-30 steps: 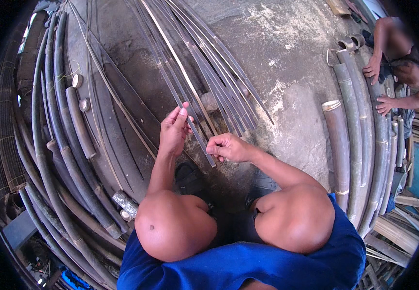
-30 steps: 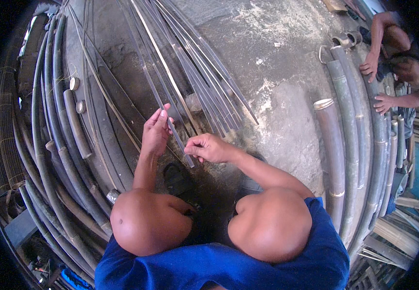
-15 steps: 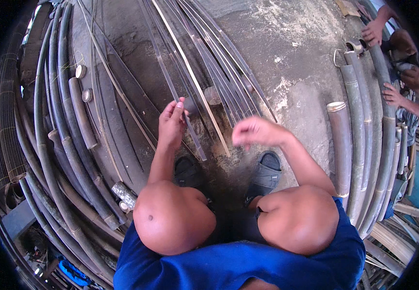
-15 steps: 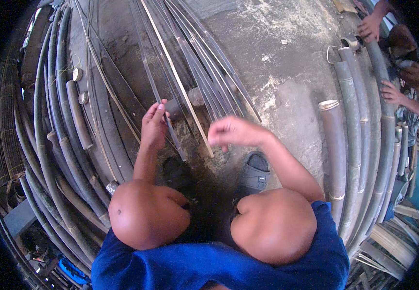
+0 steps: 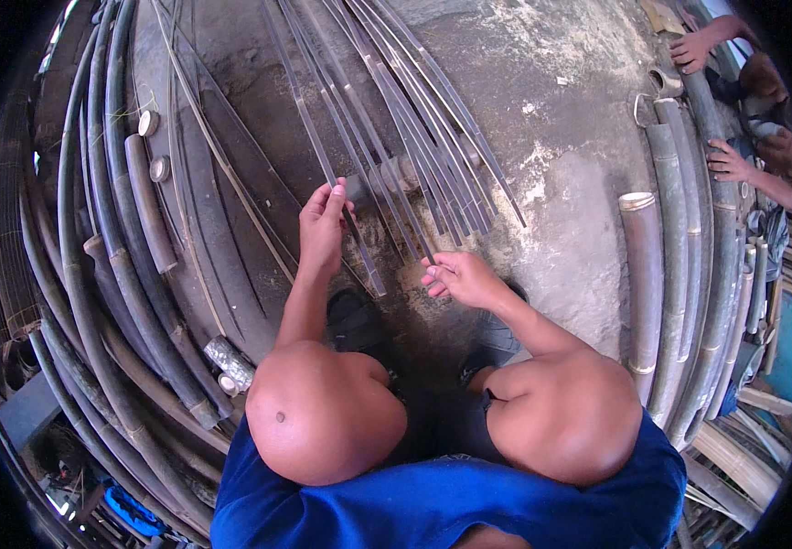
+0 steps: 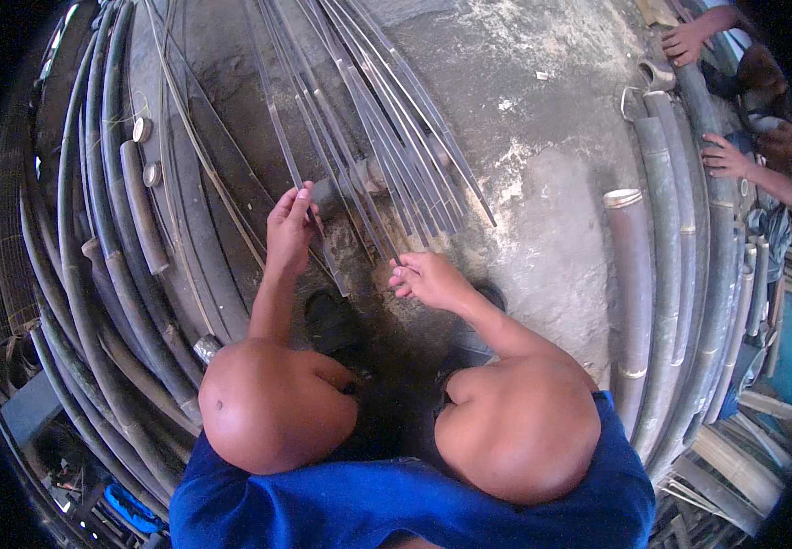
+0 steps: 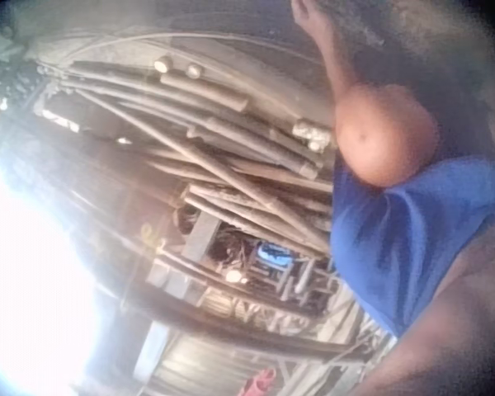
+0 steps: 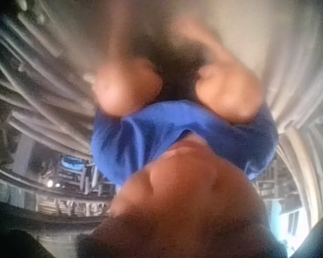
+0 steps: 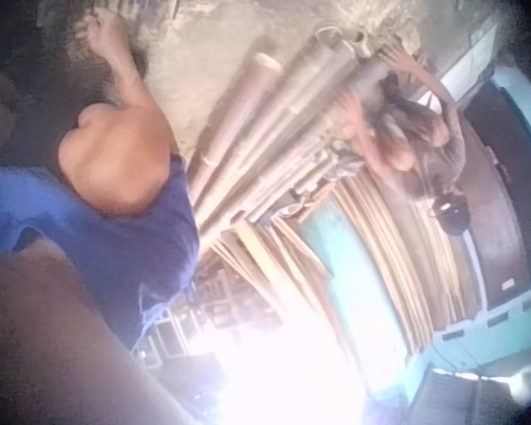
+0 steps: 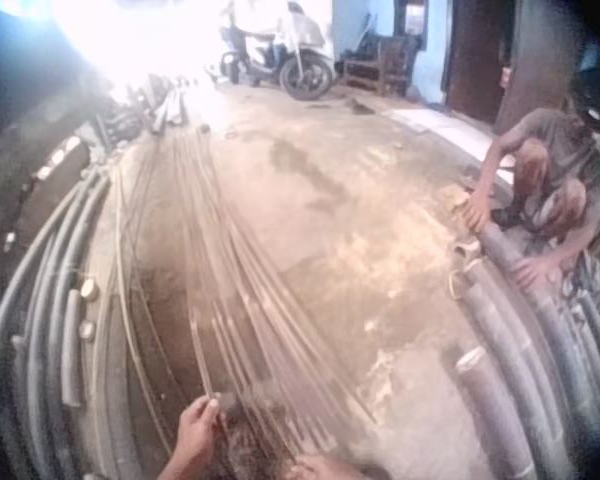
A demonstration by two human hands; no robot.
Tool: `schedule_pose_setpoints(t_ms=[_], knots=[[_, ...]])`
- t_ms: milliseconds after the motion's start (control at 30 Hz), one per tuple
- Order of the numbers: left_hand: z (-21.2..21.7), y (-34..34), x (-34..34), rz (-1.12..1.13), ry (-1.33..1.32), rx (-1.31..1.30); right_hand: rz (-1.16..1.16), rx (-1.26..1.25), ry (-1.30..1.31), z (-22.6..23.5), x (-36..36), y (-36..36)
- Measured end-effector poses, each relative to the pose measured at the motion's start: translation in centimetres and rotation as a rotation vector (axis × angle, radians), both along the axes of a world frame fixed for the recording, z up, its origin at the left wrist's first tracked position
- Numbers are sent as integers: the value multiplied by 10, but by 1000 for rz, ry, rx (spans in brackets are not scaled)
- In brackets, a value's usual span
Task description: The person gathers a bundle of thin bamboo strips, unties them, and lays them on the floor. They then separate and align the strips into two parallel rows, adjusting them by hand.
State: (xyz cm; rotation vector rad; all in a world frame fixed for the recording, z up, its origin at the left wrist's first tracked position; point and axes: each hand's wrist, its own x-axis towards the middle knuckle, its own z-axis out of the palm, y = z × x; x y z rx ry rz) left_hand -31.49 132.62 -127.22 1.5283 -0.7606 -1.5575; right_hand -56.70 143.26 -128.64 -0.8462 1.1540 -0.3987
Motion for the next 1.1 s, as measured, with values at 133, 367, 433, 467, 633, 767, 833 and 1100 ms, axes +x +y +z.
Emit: schedule_pose_setpoints(t_ms=[133, 367, 433, 467, 633, 767, 833, 1100], knots=[[-4, 5, -11, -53, 6, 3, -100, 154, -227, -4, -6, -6], [2, 9, -16, -55, -7, 59, 272, -230, 279, 53, -21, -16], [5, 8, -19, -55, 7, 70, 165, -327, 393, 54, -35, -23], [3, 8, -19, -82, -4, 61, 112, -375, 450, 56, -39, -29], [5, 4, -35, -156, -27, -5, 54, -707, 761, 49, -57, -51], [0, -10, -55, -289, -16, -125, 115, -722, 862, 48, -53, -49], [-7, -15, -70, -311, 7, -242, 120, -699, 921, 48, -51, -48], [-25, -26, -97, -445, -282, -388, 88, -629, 822, 40, -57, -51]])
